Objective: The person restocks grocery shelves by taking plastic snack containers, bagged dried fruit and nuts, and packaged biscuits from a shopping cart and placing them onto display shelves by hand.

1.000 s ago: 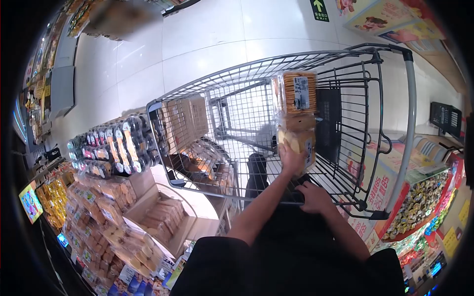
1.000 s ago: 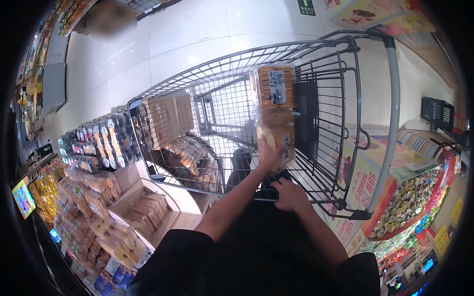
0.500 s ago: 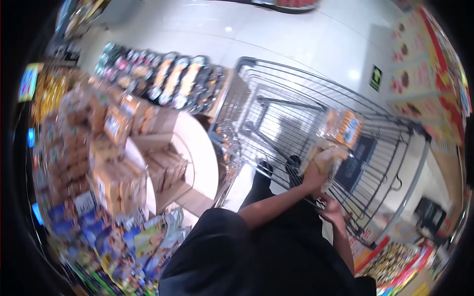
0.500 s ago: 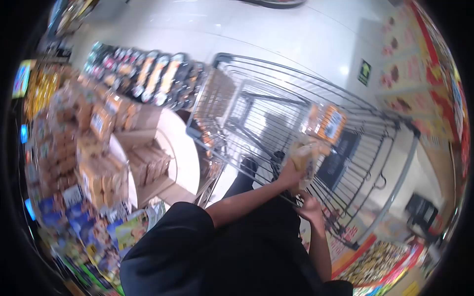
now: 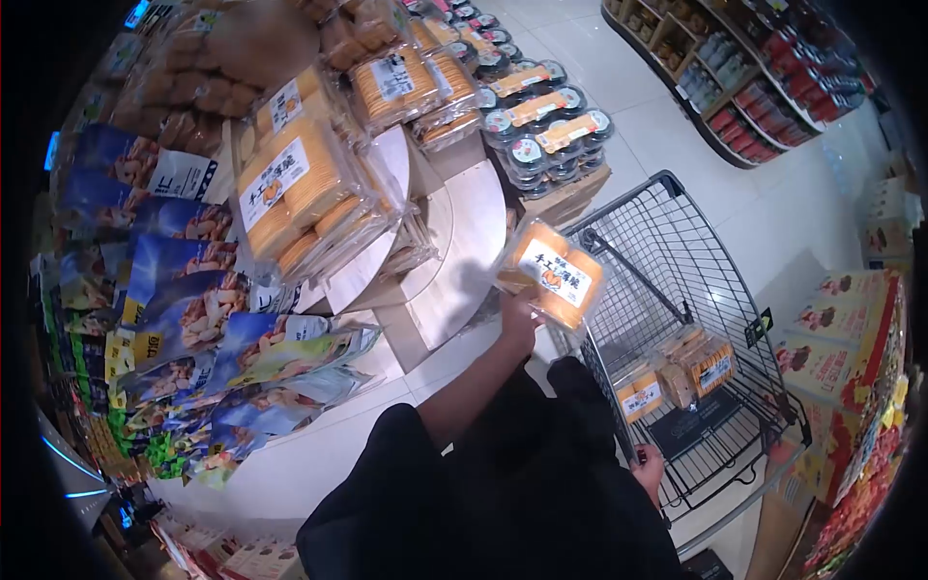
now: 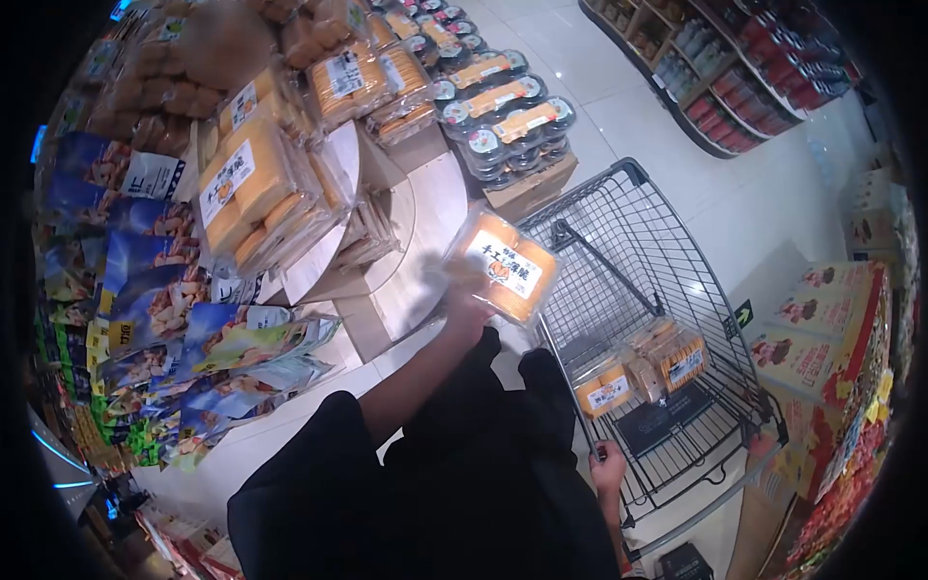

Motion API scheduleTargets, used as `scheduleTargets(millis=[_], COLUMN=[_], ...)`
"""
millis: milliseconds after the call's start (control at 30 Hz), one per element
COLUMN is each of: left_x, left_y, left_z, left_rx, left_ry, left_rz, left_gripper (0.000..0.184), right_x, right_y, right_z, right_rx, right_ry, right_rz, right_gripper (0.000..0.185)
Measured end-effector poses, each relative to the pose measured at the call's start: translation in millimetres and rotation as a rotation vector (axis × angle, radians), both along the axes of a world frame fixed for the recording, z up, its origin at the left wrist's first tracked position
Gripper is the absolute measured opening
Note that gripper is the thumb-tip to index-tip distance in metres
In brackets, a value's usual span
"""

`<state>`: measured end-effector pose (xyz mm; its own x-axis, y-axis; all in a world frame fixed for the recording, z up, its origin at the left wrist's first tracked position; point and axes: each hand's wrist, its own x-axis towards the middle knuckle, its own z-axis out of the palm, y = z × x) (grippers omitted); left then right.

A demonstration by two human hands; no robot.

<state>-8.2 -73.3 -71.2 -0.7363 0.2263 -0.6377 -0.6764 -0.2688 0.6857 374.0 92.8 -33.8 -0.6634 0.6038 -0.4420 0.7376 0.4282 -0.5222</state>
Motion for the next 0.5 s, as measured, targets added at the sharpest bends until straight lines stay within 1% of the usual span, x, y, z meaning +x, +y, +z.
scheduleTargets(millis=[33,67,100,133,200,233,267,300,333,400,433,467,500], left_x=[1.3,3.0,3.9,6.7,19.6,27.7,33.9,36.8,36.4,35.5,56.6,55.0,49.3], left_y=[-20.0,-39.3,-51.8,-59.4,-74.7,-86.1,-98.0,-107.8,-114.5,-130.8,-162.2,-162.2,-161.7], left_z=[-12.4,-25.4,-25.0,-25.6,-13.6,-25.3,-48.8,-67.2,-74.5,-89.2,-176.1,-177.9,-180.8], left_rx=[0.010,0.173,0.340,0.355,0.039,0.050,0.154,0.257,0.267,0.365,0.696,0.703,0.637], left_ry=[0.002,-0.165,-0.332,-0.328,-0.365,-0.371,-0.354,-0.335,-0.337,-0.446,-0.328,-0.329,-0.336], left_rz=[0.031,0.182,0.328,0.351,0.552,0.573,0.627,0.679,0.696,0.812,0.624,0.638,0.740], left_gripper=[0.032,0.030,0.029,0.029,0.031,0.031,0.029,0.028,0.028,0.027,0.028,0.028,0.028], right_x=[-1.2,-3.4,-1.9,-0.2,-3.2,-5.2,-13.1,1.4,-3.6,-5.2,-8.3,-12.2,-14.9], right_y=[3.5,6.0,8.7,11.4,12.8,12.6,14.5,23.3,34.0,53.3,61.6,69.8,77.2], right_z=[1.5,1.4,-1.5,-4.6,0.7,4.6,8.8,-16.2,-18.4,-27.4,-28.3,-29.7,-30.5], right_rx=[0.002,0.014,0.019,0.024,0.034,0.011,-0.009,0.108,0.118,0.051,0.016,-0.018,-0.054], right_ry=[-0.025,-0.019,-0.037,-0.058,-0.109,-0.147,-0.180,-0.307,-0.308,-0.284,-0.272,-0.261,-0.251], right_rz=[0.029,0.059,0.084,0.108,0.127,0.099,0.070,0.140,0.157,0.186,0.198,0.211,0.222], right_gripper=[0.025,0.025,0.025,0.026,0.027,0.028,0.029,0.034,0.034,0.035,0.036,0.036,0.037])
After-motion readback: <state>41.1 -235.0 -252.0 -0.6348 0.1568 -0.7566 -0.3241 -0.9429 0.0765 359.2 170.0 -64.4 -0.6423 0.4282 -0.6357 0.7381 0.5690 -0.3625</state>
